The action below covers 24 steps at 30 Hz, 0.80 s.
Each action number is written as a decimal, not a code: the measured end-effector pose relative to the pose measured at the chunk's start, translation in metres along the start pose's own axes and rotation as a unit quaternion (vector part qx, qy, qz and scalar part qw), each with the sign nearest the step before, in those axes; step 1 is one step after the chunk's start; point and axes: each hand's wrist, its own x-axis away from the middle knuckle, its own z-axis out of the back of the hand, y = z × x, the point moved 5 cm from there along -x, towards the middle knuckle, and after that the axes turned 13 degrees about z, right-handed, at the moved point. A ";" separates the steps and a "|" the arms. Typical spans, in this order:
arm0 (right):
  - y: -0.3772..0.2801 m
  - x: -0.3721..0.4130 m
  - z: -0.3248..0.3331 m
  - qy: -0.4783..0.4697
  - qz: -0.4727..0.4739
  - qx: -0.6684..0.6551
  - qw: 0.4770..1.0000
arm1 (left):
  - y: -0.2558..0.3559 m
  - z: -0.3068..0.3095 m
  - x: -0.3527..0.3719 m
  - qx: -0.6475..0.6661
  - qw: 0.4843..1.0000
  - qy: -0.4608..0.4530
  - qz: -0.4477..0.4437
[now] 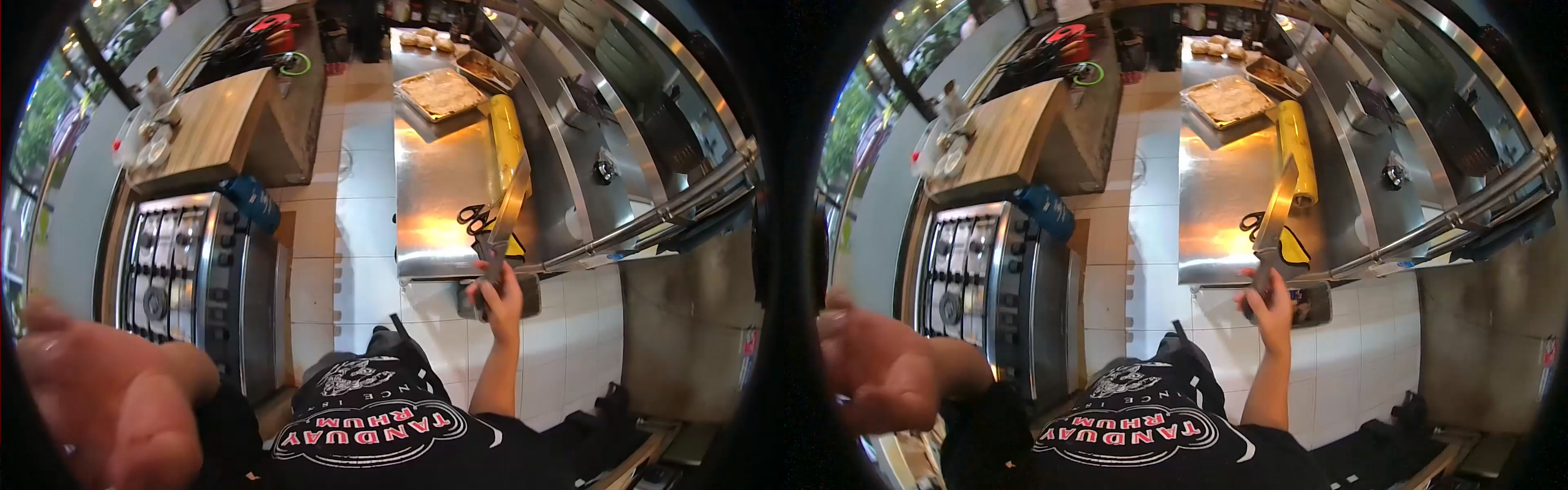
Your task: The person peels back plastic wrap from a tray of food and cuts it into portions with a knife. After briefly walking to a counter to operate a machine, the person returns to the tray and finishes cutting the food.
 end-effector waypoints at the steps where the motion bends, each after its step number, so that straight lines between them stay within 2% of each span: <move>1: 0.025 -0.028 -0.012 -0.027 -0.064 -0.013 0.997 | -0.031 -0.028 0.021 -0.006 0.995 -0.068 0.072; 3: 0.074 -0.079 -0.033 0.008 -0.070 -0.007 0.997 | -0.093 -0.074 0.080 -0.049 0.955 -0.180 0.229; 4: 0.103 -0.102 -0.036 0.033 -0.091 -0.034 0.995 | -0.124 -0.092 0.117 -0.086 0.920 -0.227 0.309; 5: 0.134 -0.125 -0.039 0.056 -0.112 -0.061 0.990 | -0.154 -0.103 0.157 -0.104 0.889 -0.244 0.373; 7: 0.191 -0.170 -0.041 0.087 -0.176 -0.028 0.980 | -0.205 -0.108 0.243 -0.159 0.804 -0.289 0.496; 8: 0.218 -0.190 -0.035 0.099 -0.181 0.054 0.977 | -0.224 -0.103 0.282 -0.171 0.761 -0.300 0.550; 9: 0.235 -0.205 -0.036 0.116 -0.184 0.057 0.974 | -0.242 -0.094 0.319 -0.183 0.713 -0.311 0.601; 11: 0.260 -0.238 -0.050 0.124 -0.181 0.237 0.946 | -0.282 -0.078 0.374 -0.196 0.653 -0.300 0.667; 13: 0.274 -0.270 -0.069 0.204 -0.230 0.268 0.913 | -0.333 -0.085 0.395 -0.157 0.607 -0.259 0.735; 15: 0.274 -0.308 -0.087 0.233 -0.206 0.302 0.901 | -0.404 -0.100 0.399 -0.133 0.625 -0.303 0.707; 18: 0.290 -0.359 -0.098 0.281 -0.193 0.295 0.893 | -0.525 -0.155 0.414 0.004 0.620 -0.289 0.729; 20: 0.297 -0.391 -0.086 0.193 -0.090 0.559 0.801 | -0.596 -0.211 0.416 0.055 0.641 -0.312 0.699; 22: 0.295 -0.418 -0.086 0.217 -0.118 0.567 0.786 | -0.650 -0.282 0.408 0.073 0.673 -0.338 0.654; 24: 0.288 -0.448 -0.088 0.241 -0.147 0.569 0.773 | -0.684 -0.356 0.392 0.124 0.655 -0.375 0.644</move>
